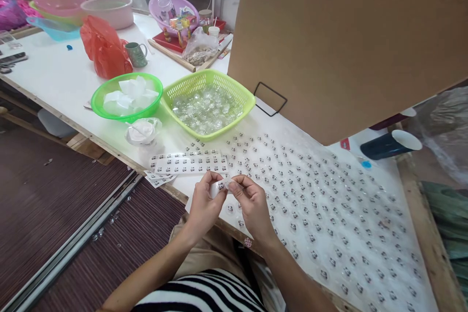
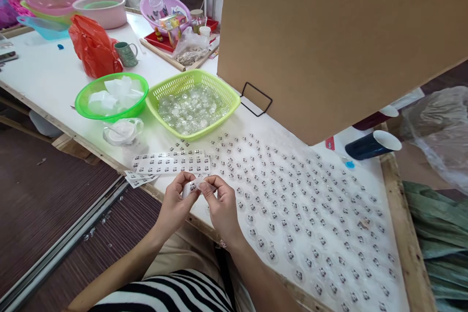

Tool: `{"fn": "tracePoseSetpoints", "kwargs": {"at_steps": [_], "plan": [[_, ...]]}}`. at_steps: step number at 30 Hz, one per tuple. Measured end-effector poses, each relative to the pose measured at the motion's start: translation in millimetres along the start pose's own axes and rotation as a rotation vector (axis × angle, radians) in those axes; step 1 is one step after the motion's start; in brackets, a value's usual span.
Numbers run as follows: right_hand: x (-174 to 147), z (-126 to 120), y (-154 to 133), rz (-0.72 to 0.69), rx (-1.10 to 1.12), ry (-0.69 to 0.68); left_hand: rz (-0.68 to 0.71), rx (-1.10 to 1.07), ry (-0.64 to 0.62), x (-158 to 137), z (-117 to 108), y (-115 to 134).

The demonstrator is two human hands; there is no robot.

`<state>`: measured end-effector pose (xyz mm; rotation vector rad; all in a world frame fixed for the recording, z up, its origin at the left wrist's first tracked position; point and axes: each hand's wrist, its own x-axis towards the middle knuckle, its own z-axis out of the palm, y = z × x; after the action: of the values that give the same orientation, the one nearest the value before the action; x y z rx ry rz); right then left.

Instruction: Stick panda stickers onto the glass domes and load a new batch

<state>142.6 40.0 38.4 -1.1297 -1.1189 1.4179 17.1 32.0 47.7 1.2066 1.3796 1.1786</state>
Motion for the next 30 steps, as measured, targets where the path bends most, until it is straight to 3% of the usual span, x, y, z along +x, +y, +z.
{"fn": "tracePoseSetpoints", "kwargs": {"at_steps": [21,30], "plan": [[8,-5,-1,0.296,0.383,-0.109,0.075,0.031,-0.081,-3,-8,-12],[6,-6,0,0.263,0.356,-0.099,0.148,0.078,-0.042,-7,-8,-15]]}}
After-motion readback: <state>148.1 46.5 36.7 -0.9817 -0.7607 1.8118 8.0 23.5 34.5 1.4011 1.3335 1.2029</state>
